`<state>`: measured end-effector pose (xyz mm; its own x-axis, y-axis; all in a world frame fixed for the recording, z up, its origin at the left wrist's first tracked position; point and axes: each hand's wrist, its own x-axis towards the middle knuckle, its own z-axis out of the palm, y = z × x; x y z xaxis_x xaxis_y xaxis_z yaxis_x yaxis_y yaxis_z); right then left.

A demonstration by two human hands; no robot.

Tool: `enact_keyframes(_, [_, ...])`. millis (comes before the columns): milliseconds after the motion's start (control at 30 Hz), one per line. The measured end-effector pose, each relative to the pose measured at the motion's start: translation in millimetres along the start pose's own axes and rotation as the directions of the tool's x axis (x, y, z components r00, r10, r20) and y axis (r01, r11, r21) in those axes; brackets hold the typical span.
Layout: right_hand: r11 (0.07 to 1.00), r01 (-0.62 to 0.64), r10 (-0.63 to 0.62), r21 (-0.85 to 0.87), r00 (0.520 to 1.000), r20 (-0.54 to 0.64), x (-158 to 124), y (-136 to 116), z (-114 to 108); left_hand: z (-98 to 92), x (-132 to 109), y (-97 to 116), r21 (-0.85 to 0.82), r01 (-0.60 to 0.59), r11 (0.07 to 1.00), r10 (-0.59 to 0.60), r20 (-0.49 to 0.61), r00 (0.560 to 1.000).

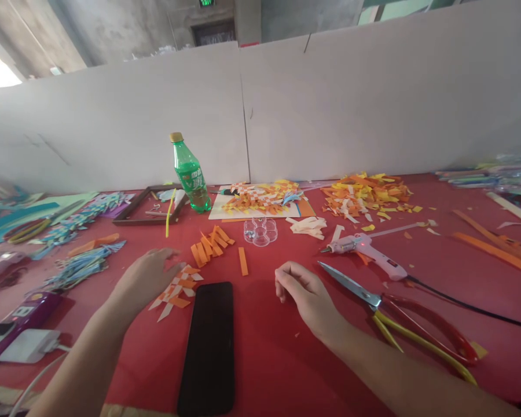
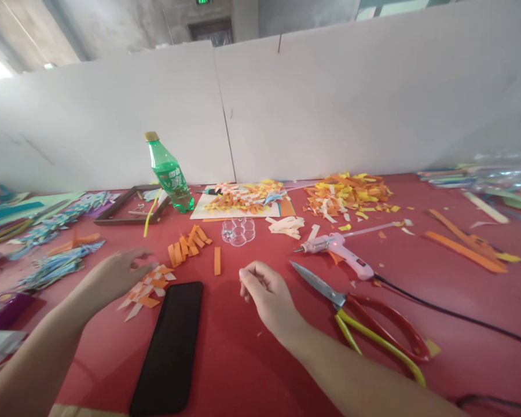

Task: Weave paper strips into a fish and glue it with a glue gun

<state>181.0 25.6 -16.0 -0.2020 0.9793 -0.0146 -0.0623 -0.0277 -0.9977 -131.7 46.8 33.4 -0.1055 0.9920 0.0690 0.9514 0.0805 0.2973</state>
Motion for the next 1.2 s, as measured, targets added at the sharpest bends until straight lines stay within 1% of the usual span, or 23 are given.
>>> enact_keyframes(67, [1.0,-0.003,0.003,-0.007,1.0,0.007,-0.7,-1.6,0.6,0.5,6.7,12.6,0.036,-0.032,0.999,0.033,-0.018,0.999])
enact_keyframes(133, [1.0,-0.004,0.004,-0.015,1.0,0.011,-1.0,-2.3,0.8,5.9,17.5,27.0,0.05,-0.07,0.996,0.072,-0.029,0.997])
enact_keyframes(267, [0.999,0.001,-0.001,-0.037,1.0,0.014,-2.1,-2.5,0.3,29.0,38.7,51.8,0.045,-0.2,0.979,0.201,-0.017,0.979])
enact_keyframes(367, [0.998,0.006,-0.004,-0.059,1.0,0.031,-5.0,-2.6,0.2,45.1,43.6,60.3,0.06,-0.239,0.969,0.241,-0.042,0.97])
enact_keyframes(467, [0.997,0.004,0.001,-0.077,0.999,0.055,-8.7,-1.3,0.3,52.3,40.8,59.5,0.071,-0.264,0.962,0.268,-0.049,0.962])
enact_keyframes(667, [0.992,0.009,0.004,-0.125,0.995,0.104,-12.6,-0.8,-0.1,54.3,40.3,46.8,0.062,-0.264,0.963,0.268,-0.073,0.961])
enact_keyframes(800, [0.989,0.01,0.012,-0.146,0.989,0.145,-12.6,-3.7,0.0,55.8,42.7,43.7,0.037,-0.244,0.969,0.247,-0.099,0.964])
enact_keyframes(900, [0.988,0.007,0.021,-0.152,0.984,0.178,-12.9,-4.4,-0.7,53.2,41.3,46.6,0.013,-0.225,0.974,0.225,-0.137,0.965])
enact_keyframes(1067, [0.99,0.002,0.031,-0.138,0.97,0.239,-17.8,-3.5,-3.1,43.1,33.7,57.2,-0.059,-0.205,0.977,0.187,-0.225,0.956])
enact_keyframes(1133, [0.986,0.043,0.004,-0.163,0.961,0.278,-20.7,-4.0,-3.6,39.4,29.1,62.2,-0.114,-0.208,0.972,0.172,-0.264,0.949])
enact_keyframes(1200, [0.967,0.121,-0.05,-0.225,0.953,0.297,-23.4,-5.7,-3.7,36.5,23.8,67.6,-0.182,-0.219,0.959,0.157,-0.304,0.94])
